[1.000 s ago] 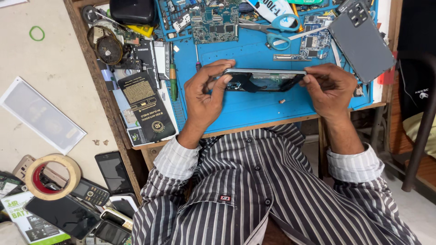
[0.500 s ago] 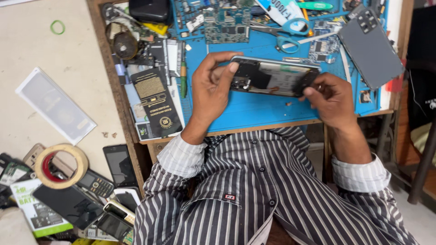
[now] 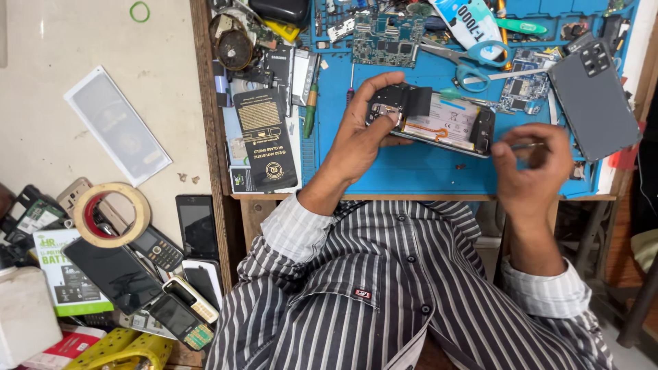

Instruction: The person reassembles a smartphone by placing the battery and internal components, applying adhesive, and securing the back cover. They use a screwdriver to tighten screws and inspect the device after assembly.

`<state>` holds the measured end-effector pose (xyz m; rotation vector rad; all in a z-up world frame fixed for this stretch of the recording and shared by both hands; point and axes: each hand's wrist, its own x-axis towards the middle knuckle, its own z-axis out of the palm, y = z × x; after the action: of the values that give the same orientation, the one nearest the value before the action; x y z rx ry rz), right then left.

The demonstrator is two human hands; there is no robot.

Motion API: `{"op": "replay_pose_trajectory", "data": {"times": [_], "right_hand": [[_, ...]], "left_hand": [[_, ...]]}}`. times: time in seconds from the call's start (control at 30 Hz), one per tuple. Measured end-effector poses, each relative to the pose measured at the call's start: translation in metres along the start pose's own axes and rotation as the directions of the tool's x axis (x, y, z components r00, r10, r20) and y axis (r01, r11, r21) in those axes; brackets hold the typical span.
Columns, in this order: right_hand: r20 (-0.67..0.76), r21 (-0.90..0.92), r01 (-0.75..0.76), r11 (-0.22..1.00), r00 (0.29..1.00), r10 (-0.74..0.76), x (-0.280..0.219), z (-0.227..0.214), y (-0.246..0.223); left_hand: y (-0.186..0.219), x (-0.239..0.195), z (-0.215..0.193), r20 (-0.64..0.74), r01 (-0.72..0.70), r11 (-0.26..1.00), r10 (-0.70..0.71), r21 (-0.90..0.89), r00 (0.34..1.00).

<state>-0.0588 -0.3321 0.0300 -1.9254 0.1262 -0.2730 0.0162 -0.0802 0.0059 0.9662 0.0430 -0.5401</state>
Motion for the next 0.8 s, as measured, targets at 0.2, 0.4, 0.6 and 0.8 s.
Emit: {"op": "replay_pose_trajectory", "data": {"times": [0.2, 0.4, 0.6, 0.8], "right_hand": [[0.366, -0.406, 0.654, 0.638, 0.756, -0.543, 0.018, 0.016, -0.04], [0.313, -0.341, 0.671, 0.658, 0.741, -0.593, 0.017, 0.026, -0.02], [0.099, -0.067, 0.35, 0.934, 0.934, -0.343, 0.003, 0.028, -0.005], [0.097, 0.084, 0.2, 0.976, 0.973, -0.207, -0.01, 0.038, 0.004]], "left_hand": [[-0.005, -0.005, 0.007, 0.028, 0.049, 0.998, -0.049, 0.031, 0.998], [0.0, -0.01, 0.011, 0.024, 0.061, 0.998, -0.061, 0.022, 0.998], [-0.019, -0.015, 0.02, -0.033, -0.243, 0.964, 0.248, 0.106, 0.968], [-0.05, 0.011, 0.012, -0.025, -0.285, 0.875, 0.299, -0.392, 0.954]]}}
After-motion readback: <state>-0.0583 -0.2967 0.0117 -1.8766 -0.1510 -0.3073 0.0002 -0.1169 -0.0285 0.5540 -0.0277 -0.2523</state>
